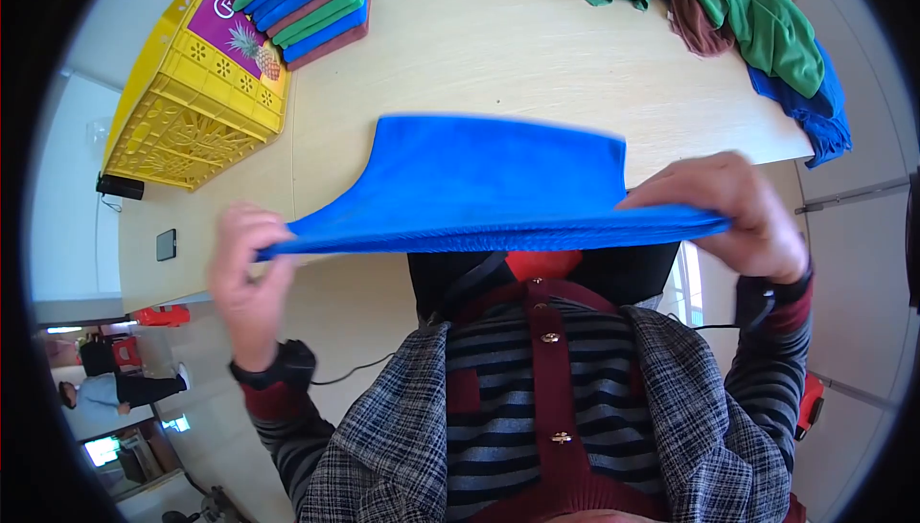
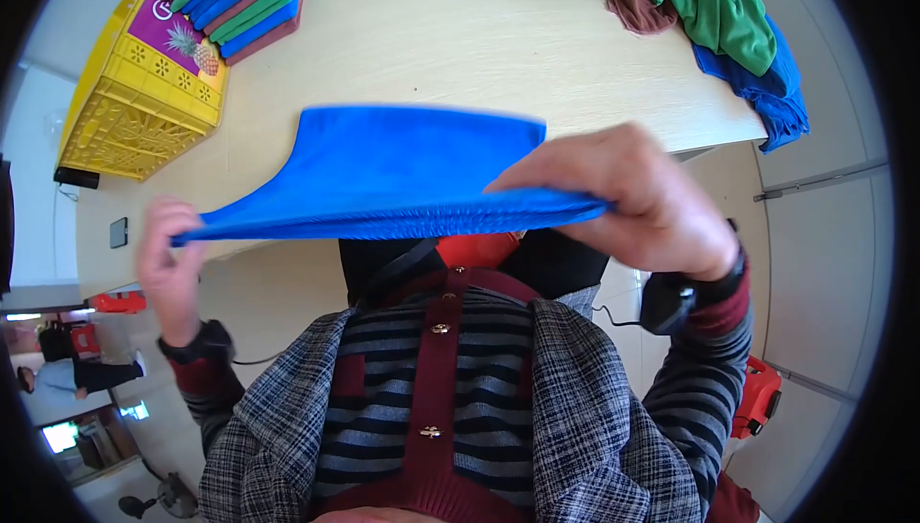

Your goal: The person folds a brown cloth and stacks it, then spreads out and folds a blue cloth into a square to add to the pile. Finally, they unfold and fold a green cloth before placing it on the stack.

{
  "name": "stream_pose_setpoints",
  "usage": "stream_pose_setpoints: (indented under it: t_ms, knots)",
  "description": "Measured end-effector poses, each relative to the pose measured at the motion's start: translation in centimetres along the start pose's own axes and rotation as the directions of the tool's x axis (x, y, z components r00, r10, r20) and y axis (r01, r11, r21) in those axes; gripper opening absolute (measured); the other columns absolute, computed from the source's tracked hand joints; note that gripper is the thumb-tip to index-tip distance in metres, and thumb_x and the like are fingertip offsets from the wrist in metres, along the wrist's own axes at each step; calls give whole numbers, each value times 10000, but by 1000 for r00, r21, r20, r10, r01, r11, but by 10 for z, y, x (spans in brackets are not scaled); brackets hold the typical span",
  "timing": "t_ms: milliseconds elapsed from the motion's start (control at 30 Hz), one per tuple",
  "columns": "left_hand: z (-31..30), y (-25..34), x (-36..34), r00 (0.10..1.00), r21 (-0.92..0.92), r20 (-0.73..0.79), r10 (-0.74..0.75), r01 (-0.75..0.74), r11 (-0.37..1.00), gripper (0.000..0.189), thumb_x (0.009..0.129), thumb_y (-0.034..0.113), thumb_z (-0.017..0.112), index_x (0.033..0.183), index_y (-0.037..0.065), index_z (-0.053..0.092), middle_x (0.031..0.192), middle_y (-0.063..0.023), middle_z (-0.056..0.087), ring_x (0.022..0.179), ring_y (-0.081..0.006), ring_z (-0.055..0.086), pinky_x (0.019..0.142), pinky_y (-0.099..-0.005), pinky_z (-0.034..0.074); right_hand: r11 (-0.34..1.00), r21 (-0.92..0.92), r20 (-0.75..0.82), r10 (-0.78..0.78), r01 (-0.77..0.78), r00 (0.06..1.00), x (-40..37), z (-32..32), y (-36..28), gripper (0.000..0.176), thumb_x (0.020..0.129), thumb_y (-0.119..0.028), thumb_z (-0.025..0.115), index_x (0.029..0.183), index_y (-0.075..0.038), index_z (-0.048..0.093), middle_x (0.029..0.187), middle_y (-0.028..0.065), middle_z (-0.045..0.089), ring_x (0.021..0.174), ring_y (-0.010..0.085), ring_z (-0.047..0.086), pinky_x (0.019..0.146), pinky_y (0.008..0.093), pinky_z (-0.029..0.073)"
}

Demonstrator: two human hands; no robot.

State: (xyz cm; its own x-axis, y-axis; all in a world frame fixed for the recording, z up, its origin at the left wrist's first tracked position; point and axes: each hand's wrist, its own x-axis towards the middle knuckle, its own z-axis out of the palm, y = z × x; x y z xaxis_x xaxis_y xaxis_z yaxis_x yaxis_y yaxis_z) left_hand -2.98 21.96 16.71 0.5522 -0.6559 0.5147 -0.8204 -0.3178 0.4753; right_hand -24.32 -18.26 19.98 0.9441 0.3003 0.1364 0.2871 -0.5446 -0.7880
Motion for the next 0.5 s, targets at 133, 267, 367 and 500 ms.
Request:
stream_pose_setpoints:
  t_ms: [133, 267, 367, 500]
  knots:
    - [-33, 10, 58, 994, 31, -107, -7, 10, 999, 196, 802, -79, 710, 959, 2, 625, 943, -53, 634, 910, -166, 598, 835, -281, 482, 918, -345, -226, -284, 197, 932, -1, -40, -1, 265, 1007, -169, 635, 1255, -91, 691, 1221, 129, 700, 1113, 269, 690, 978, 396, 552]
    - [-10, -27, 124, 994, -16, -47, -97, 96, 995, 160, 892, 60, 741, 1018, 2, 660, 896, -20, 641, 843, -83, 583, 776, -238, 479, 999, 30, -473, 43, -32, 880, 62, -60, 24, 231, 977, -156, 655, 1178, -53, 701, 1071, 54, 725, 994, 150, 654, 859, 305, 534]
    - [25, -80, 164, 998, 56, 57, 8, -11, 998, 180, 918, 141, 735, 1025, 8, 675, 826, 10, 627, 760, -57, 549, 693, -238, 468, 981, 63, -419, 191, -181, 888, 99, -79, 67, 134, 973, 20, 568, 1028, 5, 690, 906, -12, 700, 853, 81, 619, 810, 254, 515]
    - [82, -134, 194, 996, -16, 90, -8, 10, 1000, 211, 920, 171, 737, 1028, 0, 675, 797, 20, 612, 725, -58, 533, 657, -247, 455, 928, -131, -477, 249, -349, 843, 128, -92, 177, 321, 1005, -286, 683, 1257, -88, 704, 1061, 38, 709, 945, 156, 657, 809, 285, 536]
